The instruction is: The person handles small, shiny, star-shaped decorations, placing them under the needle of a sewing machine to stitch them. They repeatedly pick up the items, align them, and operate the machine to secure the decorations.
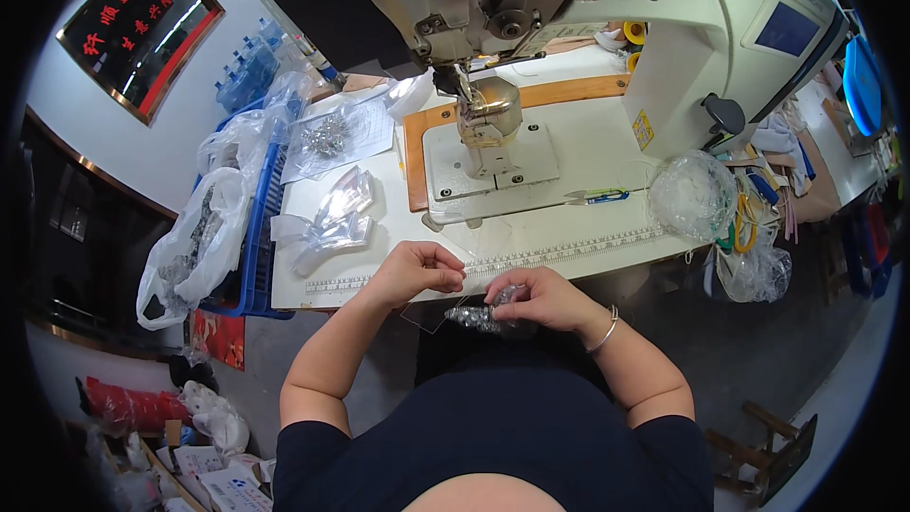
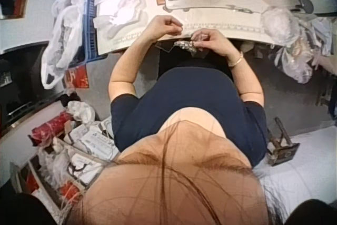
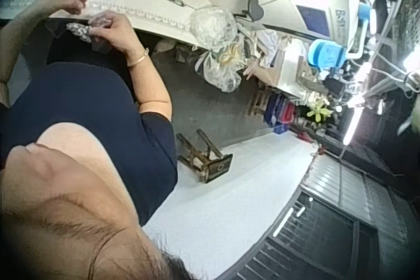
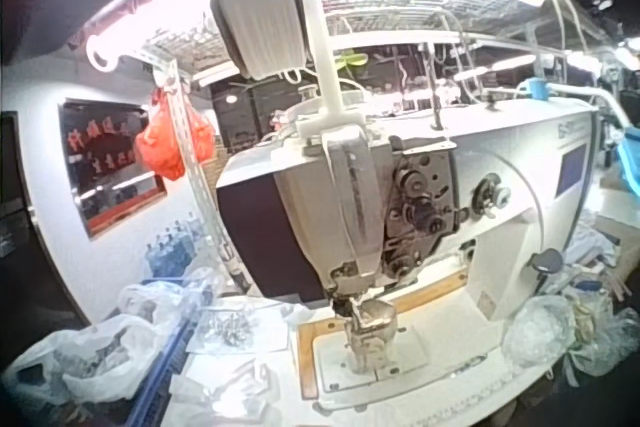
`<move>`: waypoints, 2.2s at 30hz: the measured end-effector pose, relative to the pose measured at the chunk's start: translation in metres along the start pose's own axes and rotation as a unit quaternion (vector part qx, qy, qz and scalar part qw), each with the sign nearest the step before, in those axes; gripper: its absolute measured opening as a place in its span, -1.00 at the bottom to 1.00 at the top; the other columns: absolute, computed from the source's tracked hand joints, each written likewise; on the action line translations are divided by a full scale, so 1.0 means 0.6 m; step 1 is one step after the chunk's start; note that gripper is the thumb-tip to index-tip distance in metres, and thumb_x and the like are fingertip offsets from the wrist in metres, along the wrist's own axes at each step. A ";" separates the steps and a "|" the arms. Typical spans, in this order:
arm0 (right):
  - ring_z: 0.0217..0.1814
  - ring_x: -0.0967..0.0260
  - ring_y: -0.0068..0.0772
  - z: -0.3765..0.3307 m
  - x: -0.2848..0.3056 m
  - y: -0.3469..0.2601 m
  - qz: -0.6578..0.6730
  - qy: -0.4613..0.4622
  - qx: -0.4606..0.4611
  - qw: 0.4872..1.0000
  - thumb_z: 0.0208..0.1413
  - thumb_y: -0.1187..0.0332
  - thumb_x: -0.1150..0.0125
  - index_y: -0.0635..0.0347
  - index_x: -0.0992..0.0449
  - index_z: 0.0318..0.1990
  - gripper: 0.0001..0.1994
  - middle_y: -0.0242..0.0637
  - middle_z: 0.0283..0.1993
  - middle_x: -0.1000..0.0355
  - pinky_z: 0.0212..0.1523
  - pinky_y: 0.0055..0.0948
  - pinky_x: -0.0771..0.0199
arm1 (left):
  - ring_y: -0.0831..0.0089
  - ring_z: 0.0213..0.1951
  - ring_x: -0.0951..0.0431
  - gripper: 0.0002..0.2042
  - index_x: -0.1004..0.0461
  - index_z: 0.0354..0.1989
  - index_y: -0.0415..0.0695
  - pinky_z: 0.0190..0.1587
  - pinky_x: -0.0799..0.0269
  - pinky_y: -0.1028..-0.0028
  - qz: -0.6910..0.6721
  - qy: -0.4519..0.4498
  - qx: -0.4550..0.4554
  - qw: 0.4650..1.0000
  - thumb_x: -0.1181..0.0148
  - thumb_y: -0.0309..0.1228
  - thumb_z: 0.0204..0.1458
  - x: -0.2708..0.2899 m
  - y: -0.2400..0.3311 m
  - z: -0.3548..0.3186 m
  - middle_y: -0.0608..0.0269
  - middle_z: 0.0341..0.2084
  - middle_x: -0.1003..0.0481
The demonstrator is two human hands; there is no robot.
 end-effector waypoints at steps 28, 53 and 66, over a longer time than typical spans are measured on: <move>-0.38 -0.36 -0.40 -0.033 -0.017 -0.057 -0.252 0.068 0.129 0.957 -0.12 0.55 -0.26 0.09 -0.55 -0.31 -0.82 -0.35 -0.36 -0.30 -0.27 -0.51 -0.43 | 0.56 -0.36 -0.51 -0.80 -0.44 -0.17 -0.29 -0.27 -0.43 0.57 -0.027 -0.009 -0.022 0.999 -0.13 -0.47 0.06 0.004 -0.009 0.020 0.20 -0.36 -0.54; -0.41 -0.38 -0.70 0.004 0.013 -0.100 -0.078 0.105 0.111 0.985 -0.11 0.56 -0.30 0.25 -0.47 -0.29 -0.81 -0.40 -0.46 -0.46 -0.38 -0.66 -0.40 | 0.54 -0.13 -0.49 -0.64 -0.35 0.04 -0.31 -0.04 -0.38 0.59 0.043 -0.166 -0.035 0.984 -0.01 -0.69 0.01 -0.041 0.061 -0.022 0.14 -0.20 -0.51; -0.39 -0.38 -0.41 -0.042 -0.029 -0.164 -0.458 0.225 0.474 0.717 -0.25 0.57 -0.34 0.17 -0.47 -0.31 -0.73 -0.30 -0.40 -0.40 -0.47 -0.54 -0.40 | 0.40 -0.19 -0.53 -0.63 -0.44 -0.02 -0.18 -0.13 -0.42 0.47 0.314 -0.052 -0.226 0.921 -0.09 -0.66 -0.07 -0.052 0.103 -0.052 0.16 -0.18 -0.52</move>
Point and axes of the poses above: each hand's wrist, its own z-axis towards the middle knuckle, its own x-axis out of the back of the hand, y = z × x, the point moved 6 cm from there along z, towards the middle knuckle
